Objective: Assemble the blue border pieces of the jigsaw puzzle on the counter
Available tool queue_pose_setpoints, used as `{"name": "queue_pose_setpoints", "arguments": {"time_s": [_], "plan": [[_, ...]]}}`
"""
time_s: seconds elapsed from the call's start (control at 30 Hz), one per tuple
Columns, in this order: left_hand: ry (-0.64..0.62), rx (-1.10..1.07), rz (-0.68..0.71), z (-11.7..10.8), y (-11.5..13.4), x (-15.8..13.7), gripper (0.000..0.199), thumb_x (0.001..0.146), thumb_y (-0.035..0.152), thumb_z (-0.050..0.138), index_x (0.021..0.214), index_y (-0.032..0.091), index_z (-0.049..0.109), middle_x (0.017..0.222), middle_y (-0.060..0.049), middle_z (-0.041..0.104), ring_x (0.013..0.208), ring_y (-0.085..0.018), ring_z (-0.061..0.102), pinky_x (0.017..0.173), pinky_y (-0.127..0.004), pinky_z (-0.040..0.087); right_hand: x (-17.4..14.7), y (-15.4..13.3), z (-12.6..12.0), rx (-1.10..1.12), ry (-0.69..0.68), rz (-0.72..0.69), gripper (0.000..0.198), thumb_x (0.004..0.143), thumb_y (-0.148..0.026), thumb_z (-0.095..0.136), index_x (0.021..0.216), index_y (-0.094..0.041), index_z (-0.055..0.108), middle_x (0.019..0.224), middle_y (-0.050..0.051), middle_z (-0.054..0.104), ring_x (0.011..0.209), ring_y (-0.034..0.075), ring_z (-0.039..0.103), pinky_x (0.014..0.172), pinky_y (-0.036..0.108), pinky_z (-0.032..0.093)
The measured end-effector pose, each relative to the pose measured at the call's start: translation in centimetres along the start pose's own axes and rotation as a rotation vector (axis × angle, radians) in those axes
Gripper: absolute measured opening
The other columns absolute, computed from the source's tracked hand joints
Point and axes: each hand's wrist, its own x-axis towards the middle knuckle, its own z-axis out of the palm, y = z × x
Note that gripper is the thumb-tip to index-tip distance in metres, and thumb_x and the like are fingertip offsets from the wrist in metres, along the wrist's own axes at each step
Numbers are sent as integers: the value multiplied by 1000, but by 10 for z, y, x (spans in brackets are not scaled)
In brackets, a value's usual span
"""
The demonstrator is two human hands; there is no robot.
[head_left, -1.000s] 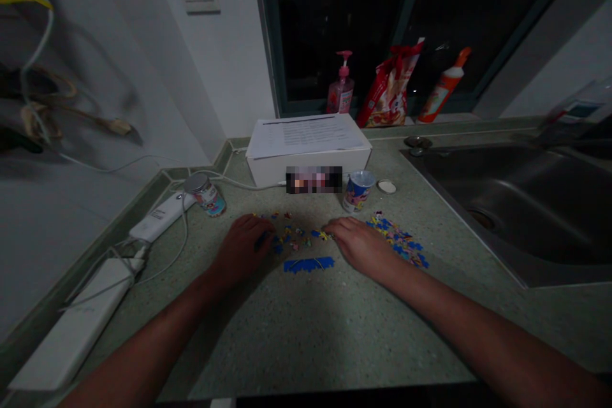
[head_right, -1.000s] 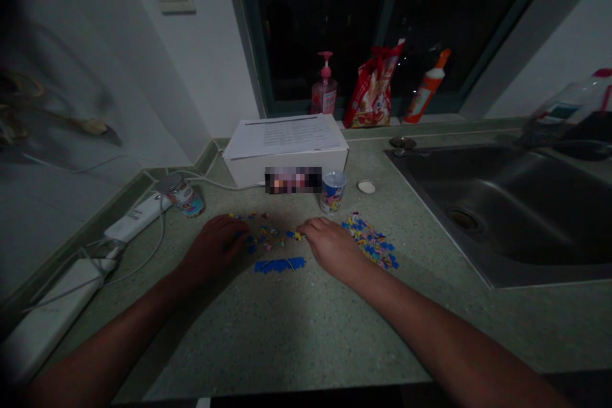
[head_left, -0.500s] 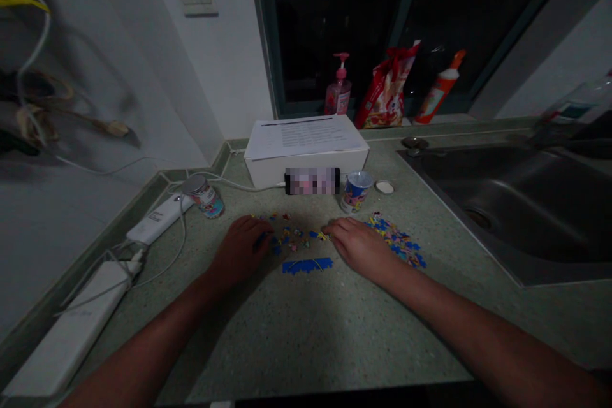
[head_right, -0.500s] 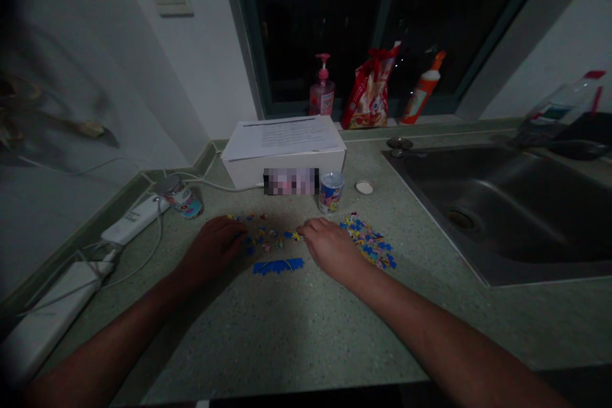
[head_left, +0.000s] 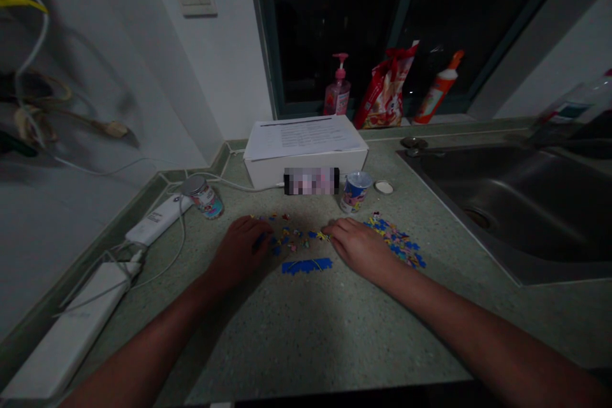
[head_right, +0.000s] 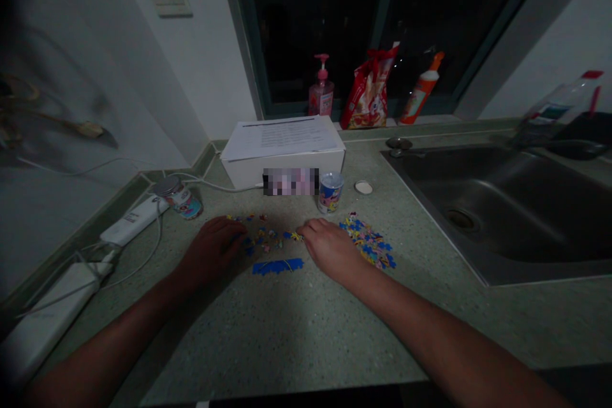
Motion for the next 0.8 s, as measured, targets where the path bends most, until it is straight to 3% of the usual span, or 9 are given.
{"name": "queue_pose_setpoints", "arguments": {"time_s": [0.8], "plan": [[5,12,10,1,-2,-1,19,102,20,59,109,25,76,110,-7,81,104,-29,73,106,-55,56,-1,6,6,28,71,41,20,104,-13,66,118,-21,79,108,10,79,102,28,74,91,42,59]]}}
